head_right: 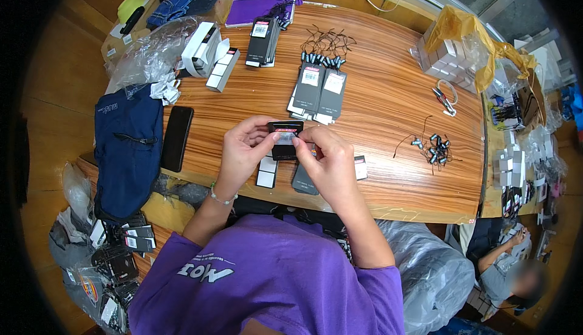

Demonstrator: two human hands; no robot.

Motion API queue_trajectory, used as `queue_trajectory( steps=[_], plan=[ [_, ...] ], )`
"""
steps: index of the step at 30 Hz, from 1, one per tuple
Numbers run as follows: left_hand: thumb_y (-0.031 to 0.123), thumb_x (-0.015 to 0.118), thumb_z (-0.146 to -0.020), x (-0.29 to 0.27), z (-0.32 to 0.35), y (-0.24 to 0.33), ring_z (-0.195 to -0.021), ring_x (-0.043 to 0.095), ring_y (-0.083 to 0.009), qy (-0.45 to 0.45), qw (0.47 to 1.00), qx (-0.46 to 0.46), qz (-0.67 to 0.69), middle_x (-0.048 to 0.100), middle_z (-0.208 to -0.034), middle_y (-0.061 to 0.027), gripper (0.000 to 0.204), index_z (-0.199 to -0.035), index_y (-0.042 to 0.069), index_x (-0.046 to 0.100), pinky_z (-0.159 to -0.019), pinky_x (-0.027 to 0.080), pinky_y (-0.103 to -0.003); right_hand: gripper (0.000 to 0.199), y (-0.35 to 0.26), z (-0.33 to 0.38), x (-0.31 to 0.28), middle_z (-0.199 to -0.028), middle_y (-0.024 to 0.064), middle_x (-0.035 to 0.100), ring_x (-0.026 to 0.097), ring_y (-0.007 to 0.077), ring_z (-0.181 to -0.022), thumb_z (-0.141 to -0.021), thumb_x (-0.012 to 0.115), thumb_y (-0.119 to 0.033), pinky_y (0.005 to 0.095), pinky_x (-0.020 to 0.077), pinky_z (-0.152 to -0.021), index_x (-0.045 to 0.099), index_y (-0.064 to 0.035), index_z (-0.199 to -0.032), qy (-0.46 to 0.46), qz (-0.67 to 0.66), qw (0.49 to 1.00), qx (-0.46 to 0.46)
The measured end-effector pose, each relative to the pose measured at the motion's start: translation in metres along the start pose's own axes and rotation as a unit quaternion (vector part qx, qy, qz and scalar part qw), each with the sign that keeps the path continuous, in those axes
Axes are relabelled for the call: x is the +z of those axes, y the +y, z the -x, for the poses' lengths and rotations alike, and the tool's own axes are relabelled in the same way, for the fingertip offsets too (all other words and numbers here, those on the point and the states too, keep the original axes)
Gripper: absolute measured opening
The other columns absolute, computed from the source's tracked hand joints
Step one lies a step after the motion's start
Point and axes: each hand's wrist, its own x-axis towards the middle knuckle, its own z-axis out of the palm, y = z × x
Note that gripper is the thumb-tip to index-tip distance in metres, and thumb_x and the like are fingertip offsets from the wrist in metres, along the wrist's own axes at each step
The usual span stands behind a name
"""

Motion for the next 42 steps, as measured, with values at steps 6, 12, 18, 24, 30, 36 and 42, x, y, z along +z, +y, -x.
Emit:
queue_trajectory(
  steps=[6,12,18,24,30,36,42],
  plan=[
    [-0.002,0.061,-0.080,0.003,-0.001,0.000,-0.081,0.060,-0.0082,0.003,1.000,-0.003,0.015,0.062,-0.092,-0.0059,0.021,-0.101,-0.004,0.057,-0.070,0.049,-0.018,0.005,0.002,-0.003,0.008,-0.067,0.0140,0.054,0.053,0.0290,-0.062,-0.075,0.059,-0.003,0.0367,0.0428,-0.058,0.057,0.0022,-0.074,0.034,0.052,0.995,-0.084],
    [-0.002,0.060,-0.081,0.007,0.001,0.006,-0.079,0.060,-0.0078,0.000,1.000,0.002,-0.014,0.063,-0.090,-0.0057,0.019,-0.099,-0.004,0.057,-0.068,0.049,-0.019,0.007,0.004,-0.005,0.011,-0.067,0.0142,0.054,0.054,0.0304,-0.065,-0.073,0.059,-0.004,0.0383,0.0429,-0.058,0.055,0.0011,-0.071,0.042,0.098,0.989,-0.103],
    [-0.002,0.061,-0.080,0.011,0.003,0.012,-0.076,0.061,-0.0079,-0.003,0.999,0.022,-0.044,0.064,-0.088,-0.0060,0.016,-0.096,-0.005,0.060,-0.065,0.050,-0.019,0.007,0.009,-0.005,0.012,-0.067,0.0145,0.054,0.054,0.0308,-0.065,-0.072,0.059,-0.004,0.0383,0.0430,-0.058,0.055,0.0010,-0.070,0.052,0.114,0.986,-0.113],
    [-0.003,0.063,-0.077,0.010,0.004,0.017,-0.073,0.061,-0.0103,-0.010,0.983,0.089,-0.162,0.065,-0.085,-0.0087,0.015,-0.091,-0.003,0.064,-0.061,0.050,-0.021,0.009,0.019,-0.005,0.007,-0.064,0.0071,0.056,0.053,0.0183,-0.060,-0.078,0.058,-0.006,0.0289,0.0400,-0.052,0.057,0.0002,-0.072,0.005,-0.028,0.999,-0.020],
    [-0.001,0.065,-0.075,0.008,0.004,0.023,-0.071,0.061,-0.0117,-0.041,0.960,0.139,-0.238,0.064,-0.082,-0.0087,0.017,-0.092,-0.002,0.064,-0.060,0.049,-0.022,0.012,0.034,-0.003,0.010,-0.067,-0.0013,0.055,0.046,0.0037,-0.061,-0.085,0.057,-0.010,0.0183,0.0333,-0.052,0.060,-0.0012,-0.077,-0.063,-0.389,0.905,0.163],
    [-0.002,0.064,-0.077,0.007,0.004,0.022,-0.074,0.061,-0.0101,-0.024,0.989,0.064,-0.130,0.064,-0.083,-0.0072,0.015,-0.092,-0.003,0.063,-0.064,0.050,-0.021,0.013,0.026,-0.004,0.010,-0.067,0.0025,0.056,0.050,0.0103,-0.064,-0.077,0.066,-0.009,0.0237,0.0413,-0.060,0.061,0.0002,-0.084,0.055,-0.071,0.995,-0.036],
    [-0.002,0.063,-0.078,0.007,0.006,0.023,-0.076,0.061,-0.0097,-0.057,0.998,-0.017,-0.019,0.065,-0.085,-0.0075,0.016,-0.094,-0.004,0.063,-0.064,0.050,-0.021,0.014,0.031,-0.006,0.005,-0.074,0.0027,0.060,0.051,0.0088,-0.065,-0.074,0.069,-0.008,0.0234,0.0428,-0.063,0.063,-0.0005,-0.084,0.003,-0.164,0.986,0.040]
  ],
)
